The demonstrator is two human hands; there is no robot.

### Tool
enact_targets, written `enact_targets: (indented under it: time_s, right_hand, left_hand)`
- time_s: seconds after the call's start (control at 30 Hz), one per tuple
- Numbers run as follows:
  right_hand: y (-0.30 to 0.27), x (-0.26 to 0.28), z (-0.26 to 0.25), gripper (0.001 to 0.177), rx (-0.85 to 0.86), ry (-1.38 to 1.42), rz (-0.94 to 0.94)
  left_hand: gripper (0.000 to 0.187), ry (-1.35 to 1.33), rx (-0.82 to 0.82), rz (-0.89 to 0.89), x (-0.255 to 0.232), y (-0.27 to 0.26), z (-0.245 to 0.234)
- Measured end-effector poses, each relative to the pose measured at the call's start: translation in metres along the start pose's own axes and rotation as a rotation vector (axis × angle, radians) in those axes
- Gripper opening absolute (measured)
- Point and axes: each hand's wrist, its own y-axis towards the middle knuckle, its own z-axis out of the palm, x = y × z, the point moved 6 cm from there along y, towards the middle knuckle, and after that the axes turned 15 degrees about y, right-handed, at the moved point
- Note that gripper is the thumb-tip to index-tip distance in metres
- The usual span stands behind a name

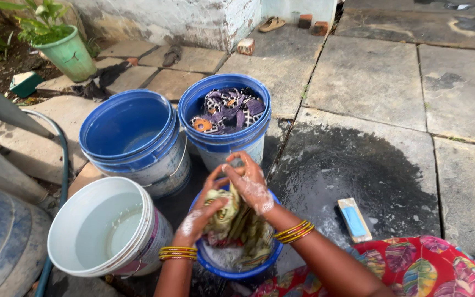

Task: The person washes clothes by hand in a blue basin, using a bar of soap to scrub several colorful garments and dipping them into buckets of water.

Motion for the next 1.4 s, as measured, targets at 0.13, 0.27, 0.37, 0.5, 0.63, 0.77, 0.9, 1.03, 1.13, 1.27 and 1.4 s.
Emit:
enact_targets:
  time_s: [0.13, 0.27, 0.37, 0.5, 0.63, 0.77, 0.9, 1.03, 1.13, 1.27, 1.4]
  right_hand:
    - [-0.006, 0.038, 0.004, 0.04, 0.023, -0.436, -0.046]
    - [-0.011, 0.052, 0.007, 0.047, 0.165, -0.369, -0.305]
    - [-0.004, 0.023, -0.006, 0.054, 0.204, -0.363, -0.188]
    - [-0.005, -0.048, -0.024, 0.075, 0.453, -0.408, 0.286]
    - [-0.052, -0.122, 0.001, 0.128, 0.549, -0.698, 0.171]
    - [-0.061, -0.164, -0.017, 0.104, 0.257, -0.715, 0.285]
    - [0.0, -0.119, -0.071, 0.035, 0.201, -0.49, 0.336]
    - [0.017, 0.002, -0.06, 0.032, 0.206, -0.403, 0.027]
    - [0.003, 0.062, -0.045, 0.021, 0.108, -0.274, 0.003]
    - [-0.009, 0.086, -0.016, 0.024, 0.056, -0.075, -0.154]
    - [-0.022, 0.089, 0.012, 0.035, 0.04, -0.317, -0.36]
  left_hand:
    - [0.072, 0.329, 0.0, -0.044, 0.015, 0.0, 0.054]
    - [0.033, 0.05, -0.257, -0.064, -0.002, 0.007, 0.032]
    - [0.025, -0.496, -0.491, -0.1, -0.021, -0.002, -0.005]
    - [0.026, -0.704, -0.567, 0.013, -0.07, -0.026, -0.05]
    - [0.024, -0.814, -0.643, 0.179, -0.098, -0.041, -0.063]
    - [0.024, -0.891, -0.69, 0.119, -0.1, -0.045, -0.059]
    - [0.022, -0.79, -0.777, 0.157, -0.105, -0.068, -0.095]
    - [0.024, -0.845, -0.784, 0.235, -0.111, -0.083, -0.117]
    - [0.026, -0.724, -0.725, 0.246, -0.103, -0.074, -0.098]
    - [0.065, -0.068, -0.317, 0.282, -0.111, -0.059, -0.035]
    - [0.135, 0.556, -0.338, 0.311, -0.104, -0.044, 0.017]
